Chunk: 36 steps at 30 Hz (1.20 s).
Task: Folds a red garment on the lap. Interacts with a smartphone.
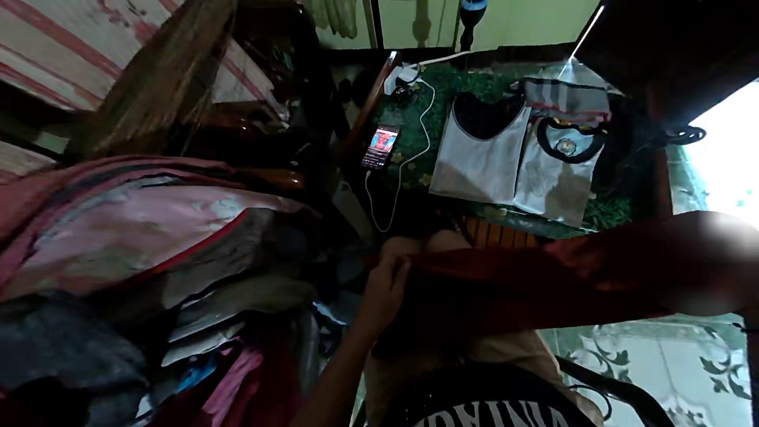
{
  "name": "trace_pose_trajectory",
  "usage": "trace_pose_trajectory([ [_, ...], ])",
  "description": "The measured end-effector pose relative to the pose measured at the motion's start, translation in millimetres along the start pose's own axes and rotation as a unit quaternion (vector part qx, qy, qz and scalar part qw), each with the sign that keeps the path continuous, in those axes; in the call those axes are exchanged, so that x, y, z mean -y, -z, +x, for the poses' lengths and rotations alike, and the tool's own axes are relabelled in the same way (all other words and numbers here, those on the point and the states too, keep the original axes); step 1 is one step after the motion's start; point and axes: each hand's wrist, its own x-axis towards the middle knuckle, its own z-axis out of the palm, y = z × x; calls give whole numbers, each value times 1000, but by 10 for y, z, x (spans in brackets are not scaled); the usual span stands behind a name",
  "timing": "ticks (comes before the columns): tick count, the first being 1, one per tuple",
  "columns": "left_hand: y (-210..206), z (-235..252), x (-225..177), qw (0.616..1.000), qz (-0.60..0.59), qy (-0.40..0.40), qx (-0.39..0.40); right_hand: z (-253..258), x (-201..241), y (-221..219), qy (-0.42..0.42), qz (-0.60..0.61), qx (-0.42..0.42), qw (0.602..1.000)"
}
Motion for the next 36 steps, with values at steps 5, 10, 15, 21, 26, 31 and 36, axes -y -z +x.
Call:
trace_pose_trajectory([
  [5,378,60,-413,988,-64,18,-137,30,-86,-51,-15,24,24,999],
  [10,1163,0,-772,960,20,-76,-268,-80,53,-213,-16,67,72,995],
  [15,1580,237,-888,943,71,-67,-319,-22,41,-551,-26,-11,121,992],
  [21,840,644,-177,942,268,135,-149,390,-545,-902,-54,-280,106,953],
  [26,-105,-25,-145,976,203,-21,76,149,-441,-1154,62,-303,172,935],
  [31,-601,-414,-81,967,236,-20,97,-278,-127,-1742,275,-290,322,858],
  [36,-440,-428,-60,950,289,90,82,-514,-100,-2256,373,-356,348,783],
])
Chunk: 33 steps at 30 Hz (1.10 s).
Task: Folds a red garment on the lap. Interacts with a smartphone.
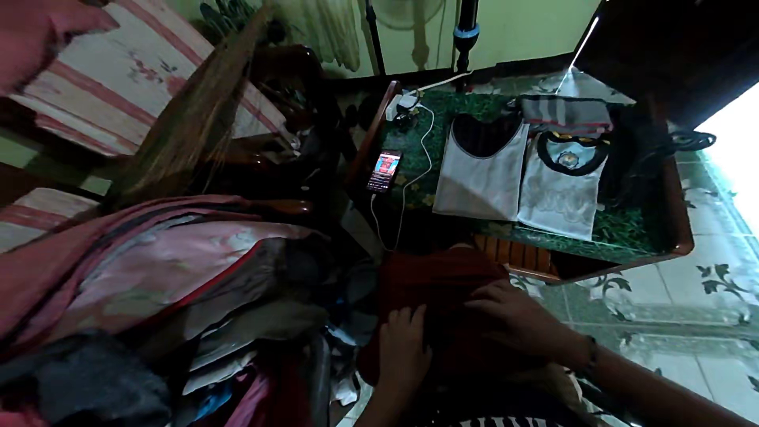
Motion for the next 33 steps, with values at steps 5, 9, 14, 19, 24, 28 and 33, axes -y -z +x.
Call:
trace_pose_trajectory([
  [5,247,-153,133,999,-40,-1,-3,202,233,-64,-20,-40,45,998],
  [9,609,-229,184,982,-180,-50,-28,276,315,72,-39,45,106,993],
  [14,1075,-230,71,984,-112,-139,-10,183,189,602,-2,179,158,971],
  [19,1756,-53,-79,991,123,-56,10,35,-78,1163,-96,33,225,969],
  [24,2279,335,241,973,178,-90,-114,-64,-572,1765,-160,29,24,986],
  [28,2629,645,191,965,194,-51,-168,87,-665,2353,-171,-55,-127,975],
  [33,3082,830,173,961,119,-23,-250,253,-568,2912,-188,-107,-271,938],
])
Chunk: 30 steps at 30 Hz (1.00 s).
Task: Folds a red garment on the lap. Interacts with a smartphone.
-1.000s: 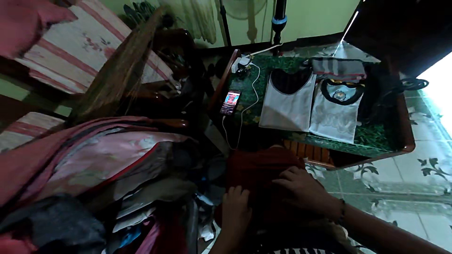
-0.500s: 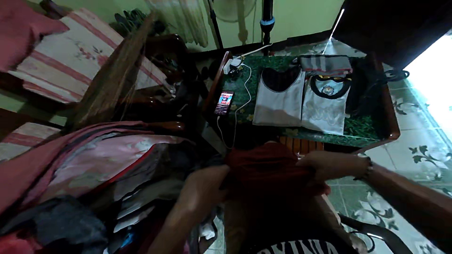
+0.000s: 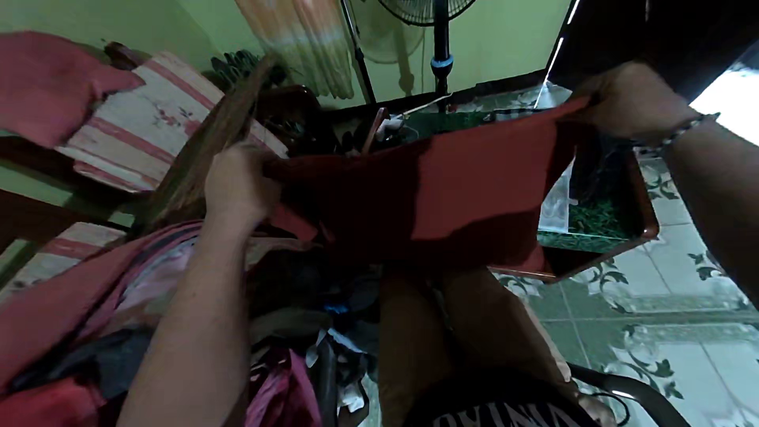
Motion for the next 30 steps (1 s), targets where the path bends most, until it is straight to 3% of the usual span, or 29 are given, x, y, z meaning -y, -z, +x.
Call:
trace_pose_trajectory([
  [2,84,62,16,999,-48,7,-16,70,98,107,-16,25,-36,999],
  [6,99,145,40,996,-87,22,0,204,161,56,-54,-11,46,997],
  [9,-17,236,86,997,-65,37,11,287,201,-39,-133,77,28,988],
  [11,-120,319,124,998,-45,47,7,339,217,-200,-204,186,47,960],
  [15,-251,476,110,996,2,90,7,461,293,-460,-290,395,95,867],
  [21,-158,599,98,985,31,167,-16,601,419,-532,-286,526,33,800],
  [26,-110,603,178,986,-3,159,-57,632,434,-615,-248,547,19,799],
  [30,-127,502,209,987,-38,145,-50,567,304,-752,-241,539,70,804],
])
